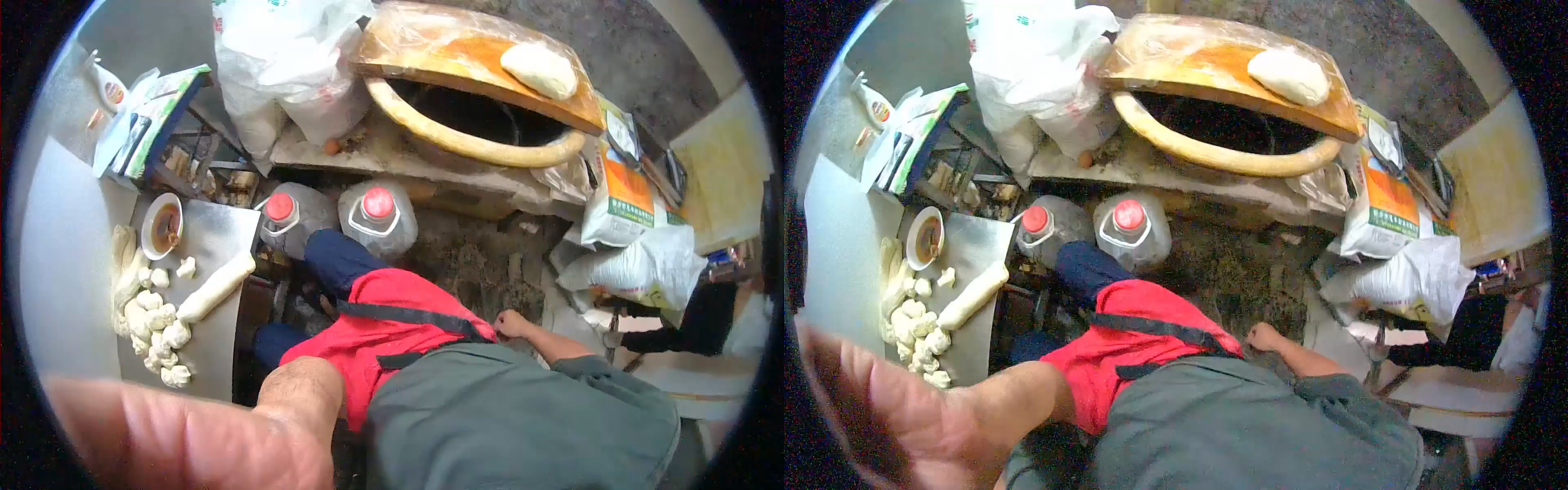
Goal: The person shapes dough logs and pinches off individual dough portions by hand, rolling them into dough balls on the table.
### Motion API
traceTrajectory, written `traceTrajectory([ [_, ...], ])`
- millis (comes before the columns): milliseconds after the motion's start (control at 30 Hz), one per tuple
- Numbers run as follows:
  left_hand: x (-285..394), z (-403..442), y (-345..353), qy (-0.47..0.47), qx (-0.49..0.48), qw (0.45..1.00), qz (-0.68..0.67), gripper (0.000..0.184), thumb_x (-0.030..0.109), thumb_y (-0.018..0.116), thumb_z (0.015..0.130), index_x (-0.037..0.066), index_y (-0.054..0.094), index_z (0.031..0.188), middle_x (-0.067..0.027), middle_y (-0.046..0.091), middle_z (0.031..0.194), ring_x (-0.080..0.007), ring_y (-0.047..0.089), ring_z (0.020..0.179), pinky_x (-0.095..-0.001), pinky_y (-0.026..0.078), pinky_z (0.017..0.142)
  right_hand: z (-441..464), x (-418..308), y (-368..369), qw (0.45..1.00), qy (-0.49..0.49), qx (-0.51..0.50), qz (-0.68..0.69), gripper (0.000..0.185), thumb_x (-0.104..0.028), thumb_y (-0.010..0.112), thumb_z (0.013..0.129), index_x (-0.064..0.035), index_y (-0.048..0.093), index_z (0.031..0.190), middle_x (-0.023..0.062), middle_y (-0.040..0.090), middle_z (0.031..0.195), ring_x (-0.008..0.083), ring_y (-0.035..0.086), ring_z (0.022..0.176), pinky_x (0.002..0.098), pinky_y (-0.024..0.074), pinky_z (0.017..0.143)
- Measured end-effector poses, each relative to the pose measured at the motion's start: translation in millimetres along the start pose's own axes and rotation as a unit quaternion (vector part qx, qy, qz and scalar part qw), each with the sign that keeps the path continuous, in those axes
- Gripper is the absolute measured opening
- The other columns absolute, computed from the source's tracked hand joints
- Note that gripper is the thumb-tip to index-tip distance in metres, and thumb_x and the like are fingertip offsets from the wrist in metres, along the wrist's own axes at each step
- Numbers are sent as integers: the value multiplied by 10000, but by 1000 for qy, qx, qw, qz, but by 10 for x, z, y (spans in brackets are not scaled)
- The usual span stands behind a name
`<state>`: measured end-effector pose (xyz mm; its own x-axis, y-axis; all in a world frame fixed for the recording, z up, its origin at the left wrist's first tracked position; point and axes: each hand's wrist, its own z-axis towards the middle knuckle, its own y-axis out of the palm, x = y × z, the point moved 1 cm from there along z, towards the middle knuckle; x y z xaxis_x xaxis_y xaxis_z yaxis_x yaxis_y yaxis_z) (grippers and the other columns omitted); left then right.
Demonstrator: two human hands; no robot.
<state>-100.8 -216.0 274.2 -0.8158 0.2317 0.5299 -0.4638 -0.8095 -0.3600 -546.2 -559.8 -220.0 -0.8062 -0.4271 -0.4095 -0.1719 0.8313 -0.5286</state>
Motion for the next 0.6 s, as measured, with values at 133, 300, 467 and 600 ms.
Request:
traceTrajectory([
  [133, 58, 18, -119, 1, 6, 1000, 23, 167, -20, 593, 852, 33, 527, 708, -78, 558, 689, -209, 555, 628, -349, 468, 668, 214, 125, 86, 998, -53, 13, -28, 169, -132, 655, 881, -1, 721, 797, 100, 693, 662, 199, 671, 567, 368, 542, 553],
  [300, 98, -98, -88, -30, -1, 999, 22, 173, -25, 592, 853, 30, 530, 701, -80, 563, 687, -211, 560, 627, -345, 468, 660, 57, -24, -57, 997, 63, -37, 38, 370, -338, 673, 858, 28, 720, 833, 257, 705, 819, 403, 706, 799, 480, 558, 726],
  [467, 136, -191, -68, -51, 1, 998, 21, 179, -31, 592, 854, 28, 534, 695, -81, 569, 685, -212, 566, 625, -341, 467, 653, 335, 410, 160, 993, -27, 23, -113, 354, -328, 671, 859, 18, 726, 908, 269, 711, 886, 444, 694, 839, 500, 553, 781],
  [600, 121, -243, 103, -59, 7, 998, -6, 184, -35, 592, 855, 25, 537, 690, -82, 573, 683, -213, 570, 624, -337, 467, 647, 410, 460, 275, 994, -39, 29, -97, 341, -329, 675, 851, 3, 735, 900, 261, 712, 885, 434, 698, 833, 495, 553, 780],
])
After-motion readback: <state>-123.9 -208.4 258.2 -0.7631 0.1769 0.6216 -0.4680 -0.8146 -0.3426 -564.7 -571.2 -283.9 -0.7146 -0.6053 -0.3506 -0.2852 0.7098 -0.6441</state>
